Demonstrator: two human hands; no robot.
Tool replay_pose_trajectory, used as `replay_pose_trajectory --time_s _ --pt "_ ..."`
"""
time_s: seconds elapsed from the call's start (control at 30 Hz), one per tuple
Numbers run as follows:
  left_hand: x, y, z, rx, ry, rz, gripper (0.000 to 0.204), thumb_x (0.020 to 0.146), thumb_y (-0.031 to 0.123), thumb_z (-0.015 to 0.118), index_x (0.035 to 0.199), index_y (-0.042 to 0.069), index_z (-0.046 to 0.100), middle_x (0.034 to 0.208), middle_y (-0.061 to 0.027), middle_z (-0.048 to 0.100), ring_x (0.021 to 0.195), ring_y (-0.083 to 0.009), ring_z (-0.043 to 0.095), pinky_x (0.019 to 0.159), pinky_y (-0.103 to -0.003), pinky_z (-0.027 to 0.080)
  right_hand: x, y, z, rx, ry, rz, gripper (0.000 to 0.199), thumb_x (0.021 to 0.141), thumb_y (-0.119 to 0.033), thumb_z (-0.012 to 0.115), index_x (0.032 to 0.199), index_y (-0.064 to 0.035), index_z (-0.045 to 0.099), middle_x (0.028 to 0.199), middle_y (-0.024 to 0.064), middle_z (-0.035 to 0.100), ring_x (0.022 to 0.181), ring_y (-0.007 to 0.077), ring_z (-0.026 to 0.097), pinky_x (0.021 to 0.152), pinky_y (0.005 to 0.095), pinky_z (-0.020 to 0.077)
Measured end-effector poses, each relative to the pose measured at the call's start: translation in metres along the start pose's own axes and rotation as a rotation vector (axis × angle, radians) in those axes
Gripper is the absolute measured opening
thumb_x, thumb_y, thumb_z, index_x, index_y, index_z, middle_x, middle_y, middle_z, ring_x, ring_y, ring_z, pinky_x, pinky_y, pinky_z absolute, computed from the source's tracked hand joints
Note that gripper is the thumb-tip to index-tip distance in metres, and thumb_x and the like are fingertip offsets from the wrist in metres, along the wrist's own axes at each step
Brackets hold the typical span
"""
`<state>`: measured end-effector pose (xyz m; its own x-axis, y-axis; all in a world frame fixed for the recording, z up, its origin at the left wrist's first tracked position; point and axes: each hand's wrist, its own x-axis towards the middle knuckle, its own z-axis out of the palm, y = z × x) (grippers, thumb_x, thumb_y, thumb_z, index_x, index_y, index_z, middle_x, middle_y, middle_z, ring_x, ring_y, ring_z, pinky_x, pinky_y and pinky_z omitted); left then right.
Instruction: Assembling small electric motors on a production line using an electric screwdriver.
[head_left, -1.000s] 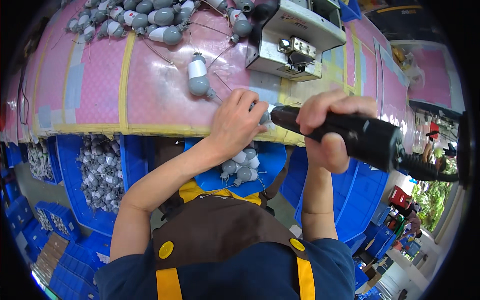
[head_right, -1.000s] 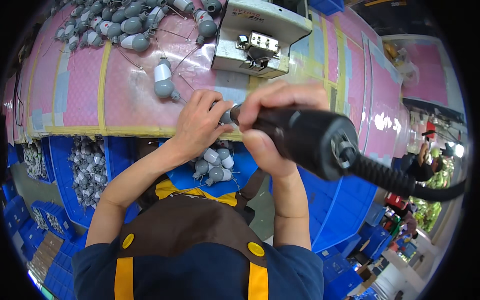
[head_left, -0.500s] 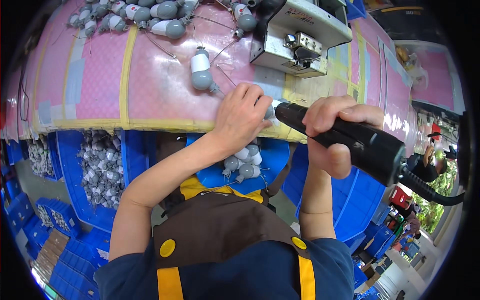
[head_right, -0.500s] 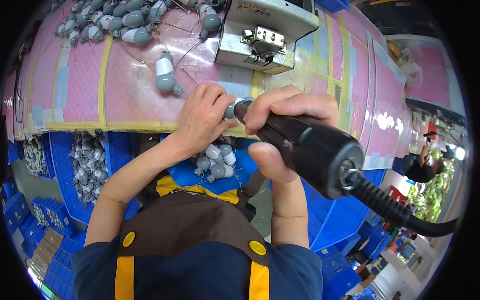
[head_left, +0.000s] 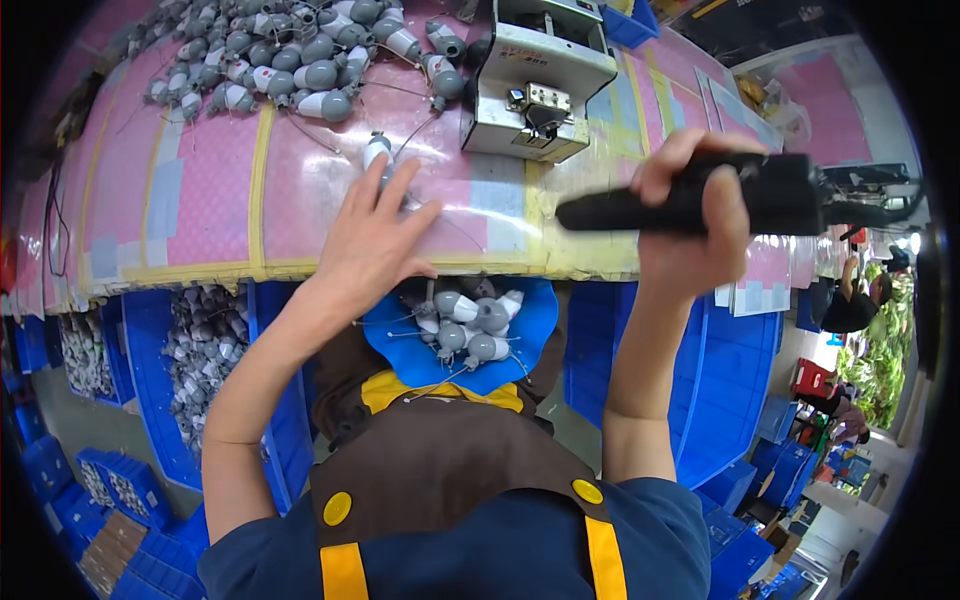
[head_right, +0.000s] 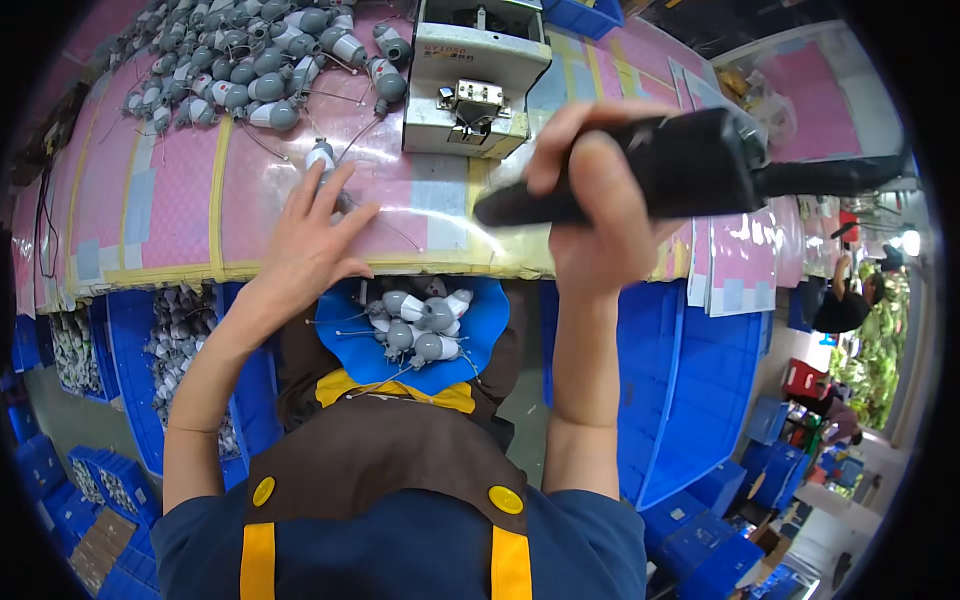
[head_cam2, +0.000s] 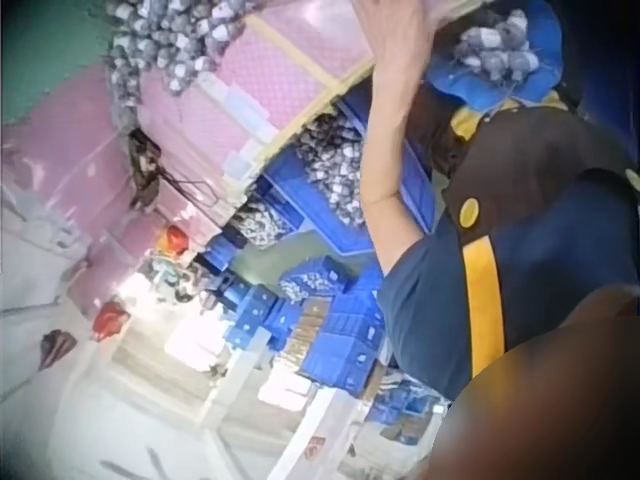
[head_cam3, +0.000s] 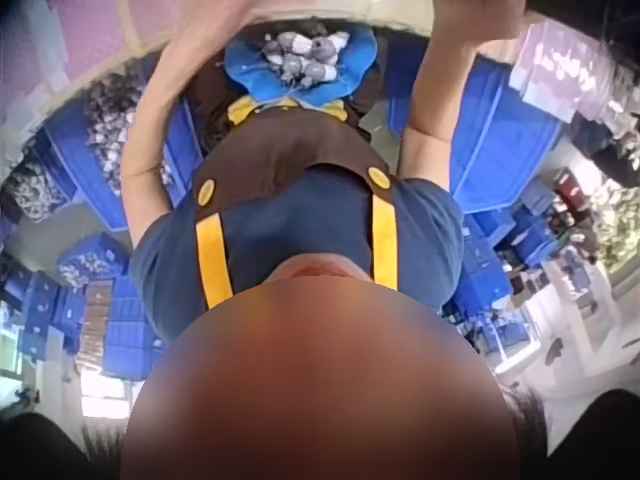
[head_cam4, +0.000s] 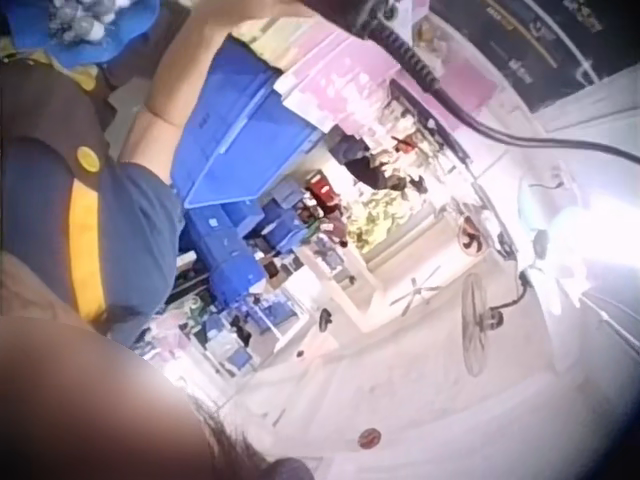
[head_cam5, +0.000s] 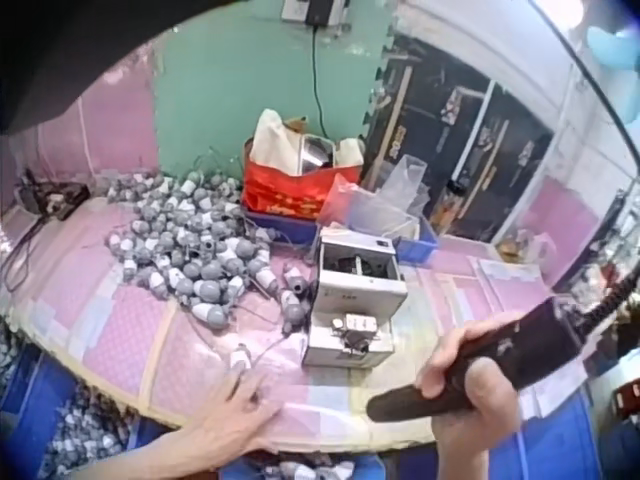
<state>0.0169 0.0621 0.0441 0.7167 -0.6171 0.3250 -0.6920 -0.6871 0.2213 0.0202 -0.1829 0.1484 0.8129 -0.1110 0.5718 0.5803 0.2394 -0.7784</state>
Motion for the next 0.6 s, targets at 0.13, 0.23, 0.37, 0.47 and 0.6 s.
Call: replay_pose_trajectory --time_s 0.13,0.23,0.37,0.47,0.6 --pt "0.002 -0.001 -0.001 -0.101 -0.128 0.026 0.051 0.063 0.026 0.075 0.103 0.004 0.053 0.129 -0.0192 0.039 0.123 -0.04 0.036 0.099 -0.043 0.036 0.048 0.027 0.004 -0.265 0.13 -0.363 0.019 0.081 -0.011 0.057 0.093 0.0029 0.053 0.074 0.0143 0.06 0.059 0.018 0.052 0.058 0.0304 0.0447" --pt "0.002 0.0 0.0 -0.207 -0.11 0.088 0.038 0.069 0.02 0.07 0.097 0.003 0.051 0.128 -0.0194 0.04 0.121 -0.0408 0.038 0.097 -0.042 0.038 0.074 0.041 0.018 -0.134 0.146 -0.248 0.015 0.078 -0.008 0.06 0.085 0.0047 0.057 0.073 0.0147 0.061 0.056 0.0185 0.055 0.055 0.0272 0.0458" --pt "-0.003 -0.005 0.01 -0.258 -0.045 0.181 0.018 0.076 0.005 0.061 0.088 0.002 0.048 0.122 -0.0184 0.045 0.113 -0.0391 0.045 0.09 -0.039 0.044 0.067 0.034 0.035 -0.246 0.264 -0.05 0.018 0.077 -0.015 0.066 0.081 -0.0003 0.057 0.066 0.0062 0.056 0.055 0.0115 0.054 0.053 0.0228 0.0414" --pt "-0.003 -0.016 0.022 -0.282 0.127 0.061 0.018 0.075 0.0 0.059 0.09 0.001 0.048 0.107 -0.0163 0.051 0.099 -0.034 0.053 0.079 -0.038 0.047 0.057 0.041 0.022 -0.17 0.096 -0.118 0.016 0.078 -0.006 0.06 0.088 0.0052 0.057 0.073 0.0144 0.062 0.055 0.0183 0.056 0.054 0.0265 0.046" --pt "0.003 -0.007 0.025 -0.455 0.132 -0.143 0.023 0.076 0.001 0.061 0.095 0.001 0.05 0.093 -0.0145 0.053 0.083 -0.03 0.056 0.07 -0.037 0.046 0.026 0.027 0.018 -0.201 0.104 -0.031 0.018 0.08 -0.007 0.058 0.094 0.0043 0.056 0.077 0.0156 0.061 0.057 0.0188 0.055 0.056 0.0296 0.0467"
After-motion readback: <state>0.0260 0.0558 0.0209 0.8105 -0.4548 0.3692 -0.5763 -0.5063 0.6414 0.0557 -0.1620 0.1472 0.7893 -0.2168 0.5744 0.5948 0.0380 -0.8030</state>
